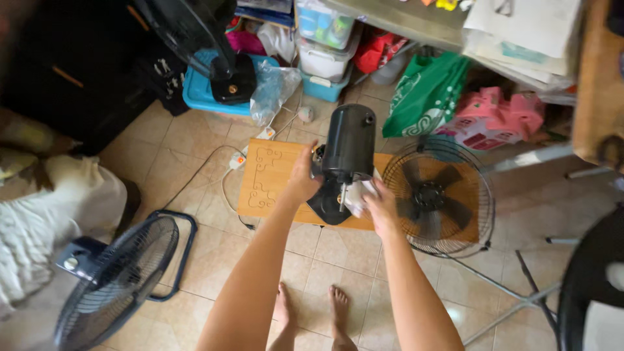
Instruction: The person disassembles an electric fan by removing the front grille and fan blades, then wipes the motor housing, grille, and blades with a cloth. The person reattaches the fan blades and grille to the fan base.
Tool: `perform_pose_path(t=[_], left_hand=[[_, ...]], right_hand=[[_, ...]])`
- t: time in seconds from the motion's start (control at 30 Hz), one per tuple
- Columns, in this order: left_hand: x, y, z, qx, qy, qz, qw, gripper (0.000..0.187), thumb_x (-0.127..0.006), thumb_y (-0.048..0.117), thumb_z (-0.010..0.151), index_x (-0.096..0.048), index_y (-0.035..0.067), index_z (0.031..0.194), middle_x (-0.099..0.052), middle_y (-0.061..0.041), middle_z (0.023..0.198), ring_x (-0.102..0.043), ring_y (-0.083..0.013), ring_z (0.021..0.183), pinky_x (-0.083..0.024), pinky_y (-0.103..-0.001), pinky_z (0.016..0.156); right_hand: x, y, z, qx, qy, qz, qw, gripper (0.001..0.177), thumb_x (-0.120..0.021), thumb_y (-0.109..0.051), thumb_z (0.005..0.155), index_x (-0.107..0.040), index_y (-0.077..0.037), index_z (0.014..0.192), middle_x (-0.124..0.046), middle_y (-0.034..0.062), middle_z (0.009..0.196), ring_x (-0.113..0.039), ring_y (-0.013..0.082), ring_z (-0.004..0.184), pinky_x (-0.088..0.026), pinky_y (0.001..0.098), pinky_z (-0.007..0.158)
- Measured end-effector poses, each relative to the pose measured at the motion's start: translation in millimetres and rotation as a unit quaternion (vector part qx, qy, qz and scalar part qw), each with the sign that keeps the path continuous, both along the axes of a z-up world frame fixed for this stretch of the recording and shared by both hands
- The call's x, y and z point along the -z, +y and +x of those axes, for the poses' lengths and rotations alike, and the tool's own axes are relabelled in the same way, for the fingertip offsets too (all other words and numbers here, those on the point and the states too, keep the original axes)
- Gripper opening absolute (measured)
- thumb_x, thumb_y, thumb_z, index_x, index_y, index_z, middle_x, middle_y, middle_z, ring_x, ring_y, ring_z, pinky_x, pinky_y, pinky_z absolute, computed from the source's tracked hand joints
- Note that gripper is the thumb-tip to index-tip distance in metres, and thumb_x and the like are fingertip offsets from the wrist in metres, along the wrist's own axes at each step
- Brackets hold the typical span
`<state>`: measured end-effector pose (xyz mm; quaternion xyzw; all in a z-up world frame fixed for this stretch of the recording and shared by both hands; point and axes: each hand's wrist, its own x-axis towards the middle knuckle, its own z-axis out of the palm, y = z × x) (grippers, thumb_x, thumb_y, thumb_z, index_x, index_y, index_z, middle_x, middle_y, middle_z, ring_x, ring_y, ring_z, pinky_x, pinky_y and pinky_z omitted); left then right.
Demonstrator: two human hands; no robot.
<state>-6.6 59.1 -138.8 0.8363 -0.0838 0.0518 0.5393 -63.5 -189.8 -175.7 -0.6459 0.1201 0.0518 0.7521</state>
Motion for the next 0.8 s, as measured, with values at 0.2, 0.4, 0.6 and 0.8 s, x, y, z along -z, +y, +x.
perform_pose_path(t=[0.2,0.4,0.6,0.8], left_hand=[[-13.6,-6.5,14.2,0.017,0.018,0.034,0.999,0.094,-0.094,0.015,0.059,-0.045,0.019,0.139,-0.06,-0.016,0.137,-0.057,-0.0407,0.125,-0.05,-0.048,0.099],[-12.7,-8.9,9.7,-0.021,0.005,0.083,0.996,0.071,-0.073,0.0,0.078,-0.047,0.024,0.139,-0.062,-0.014,0.137,-0.063,-0.0426,0.113,-0.054,-0.051,0.089],[-7.6,-7.0,7.6,-0.005,-0.027,0.029,0.999,0.067,-0.072,-0.004,0.084,-0.046,0.023,0.14,-0.064,-0.014,0.13,-0.063,-0.0438,0.116,-0.055,-0.051,0.089],[-9.6,-8.8,6.4,0.002,-0.011,0.025,1.0,0.074,-0.069,-0.008,0.08,-0.043,0.021,0.142,-0.06,-0.014,0.134,-0.063,-0.0434,0.114,-0.054,-0.05,0.09]], right_hand=[[101.8,44.8,76.7,-0.046,-0.039,-0.051,0.997,0.037,-0.057,0.002,0.09,-0.061,0.001,0.127,-0.068,0.0131,0.117,-0.066,0.0236,0.103,-0.054,0.0373,0.089],[179.4,49.3,88.8,-0.106,-0.149,-0.408,0.894,0.027,-0.055,-0.006,0.097,-0.063,-0.002,0.123,-0.069,0.018,0.113,-0.066,0.0315,0.103,-0.053,0.0437,0.089],[154.5,81.7,68.8,-0.057,-0.288,-0.656,0.696,0.018,-0.053,-0.014,0.104,-0.066,-0.006,0.114,-0.07,0.0201,0.108,-0.066,0.038,0.103,-0.051,0.0498,0.09],[110.9,136.9,6.1,-0.099,-0.358,-0.551,0.748,0.038,-0.052,-0.022,0.103,-0.057,0.001,0.133,-0.059,0.0273,0.132,-0.055,0.0417,0.117,-0.045,0.0497,0.098]])
